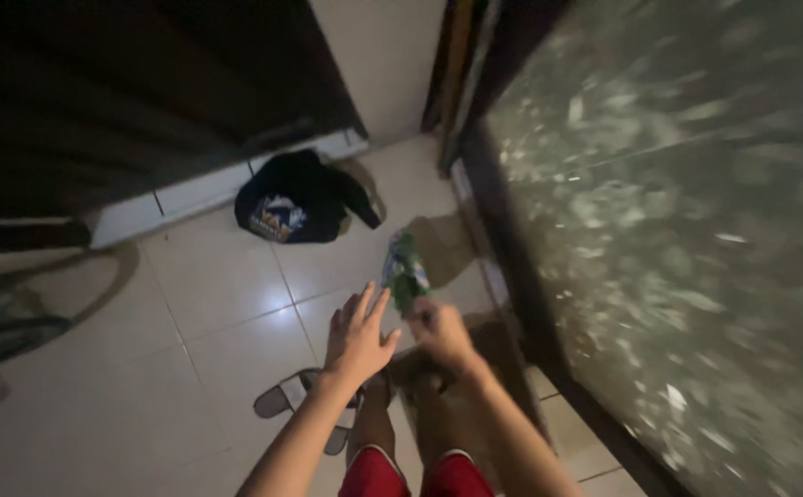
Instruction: The person gathers bags and a shoebox from the entryway floor of the house and carries them one at a time to the open trunk of a parked car, placing each item inside the trunk. They make repeated trips between the doorway and the car, and at the end handle a black bag by its straps at the doorway.
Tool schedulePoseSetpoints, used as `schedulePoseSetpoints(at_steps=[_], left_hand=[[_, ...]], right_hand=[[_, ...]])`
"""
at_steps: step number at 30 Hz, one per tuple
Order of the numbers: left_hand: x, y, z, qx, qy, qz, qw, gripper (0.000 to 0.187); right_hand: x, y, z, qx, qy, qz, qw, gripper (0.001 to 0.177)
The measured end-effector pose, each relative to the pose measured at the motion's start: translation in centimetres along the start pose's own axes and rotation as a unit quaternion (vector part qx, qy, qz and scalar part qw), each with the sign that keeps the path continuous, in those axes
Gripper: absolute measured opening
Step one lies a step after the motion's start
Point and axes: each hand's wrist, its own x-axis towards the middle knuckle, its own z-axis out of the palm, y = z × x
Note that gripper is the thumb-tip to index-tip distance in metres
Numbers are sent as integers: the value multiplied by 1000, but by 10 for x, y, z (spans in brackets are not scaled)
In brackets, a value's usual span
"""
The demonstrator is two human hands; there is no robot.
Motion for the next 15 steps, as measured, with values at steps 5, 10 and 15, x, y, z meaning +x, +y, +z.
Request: schedulePoseSetpoints(at_steps=[5,10,15], left_hand=[[-44,27,-52,-2,24,45,999,77],[-74,64,-106,16,47,123,991,78],[-99,107,-141,65,63,256,962,75]], right_hand=[[-58,-105,-23,28,44,7,999,41],[-112,-192,-73,-36,72,-6,997,30],[-186,-226,-97,-13,232,27,972,25]])
